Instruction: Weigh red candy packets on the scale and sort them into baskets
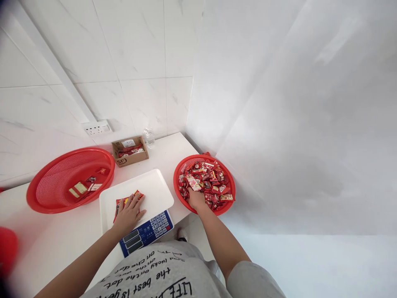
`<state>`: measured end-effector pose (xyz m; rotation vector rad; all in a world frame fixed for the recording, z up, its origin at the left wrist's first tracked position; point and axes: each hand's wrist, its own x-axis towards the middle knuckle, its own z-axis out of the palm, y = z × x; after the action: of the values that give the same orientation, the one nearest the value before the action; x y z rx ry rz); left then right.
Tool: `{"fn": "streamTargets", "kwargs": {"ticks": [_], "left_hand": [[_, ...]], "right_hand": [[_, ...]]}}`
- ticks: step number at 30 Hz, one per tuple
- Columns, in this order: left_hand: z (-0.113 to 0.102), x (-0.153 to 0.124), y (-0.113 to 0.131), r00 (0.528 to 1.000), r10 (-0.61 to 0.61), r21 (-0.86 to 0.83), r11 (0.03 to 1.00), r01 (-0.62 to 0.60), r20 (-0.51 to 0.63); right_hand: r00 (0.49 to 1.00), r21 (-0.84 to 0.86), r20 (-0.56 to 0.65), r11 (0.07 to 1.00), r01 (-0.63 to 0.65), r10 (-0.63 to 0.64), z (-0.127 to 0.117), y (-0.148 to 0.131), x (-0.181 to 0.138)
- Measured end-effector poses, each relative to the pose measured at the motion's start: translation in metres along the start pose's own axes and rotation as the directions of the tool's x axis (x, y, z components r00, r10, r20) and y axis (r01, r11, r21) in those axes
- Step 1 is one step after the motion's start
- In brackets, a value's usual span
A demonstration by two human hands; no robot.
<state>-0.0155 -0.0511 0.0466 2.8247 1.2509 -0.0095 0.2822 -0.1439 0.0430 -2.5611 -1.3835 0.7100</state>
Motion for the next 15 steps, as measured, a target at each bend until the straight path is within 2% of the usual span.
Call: {"fn": "streamTargets", "kwargs": {"ticks": [7, 13, 15], "left_hand": [[0.003, -0.017, -0.012, 1.000, -0.003, -0.021, 1.000, 0.003, -0.011], [0.006, -0.022, -0.013, 1.000, -0.011, -0.026, 1.000, 0.010, -0.030], [0.005, -0.023, -0.012, 1.000, -0.009, -0.035, 0.999, 0.008, -0.018]], "right_hand": [[0.995, 0.100, -0.099, 0.995, 0.012, -0.002, -0.007, 0.002, -0.004], [0.982, 0.237, -0.188, 0.968, 0.082, -0.037, -0.023, 0.009, -0.007], [0.962, 0.330, -0.269, 0.934, 0.136, -0.045, -0.028, 0.005, -0.011]]}}
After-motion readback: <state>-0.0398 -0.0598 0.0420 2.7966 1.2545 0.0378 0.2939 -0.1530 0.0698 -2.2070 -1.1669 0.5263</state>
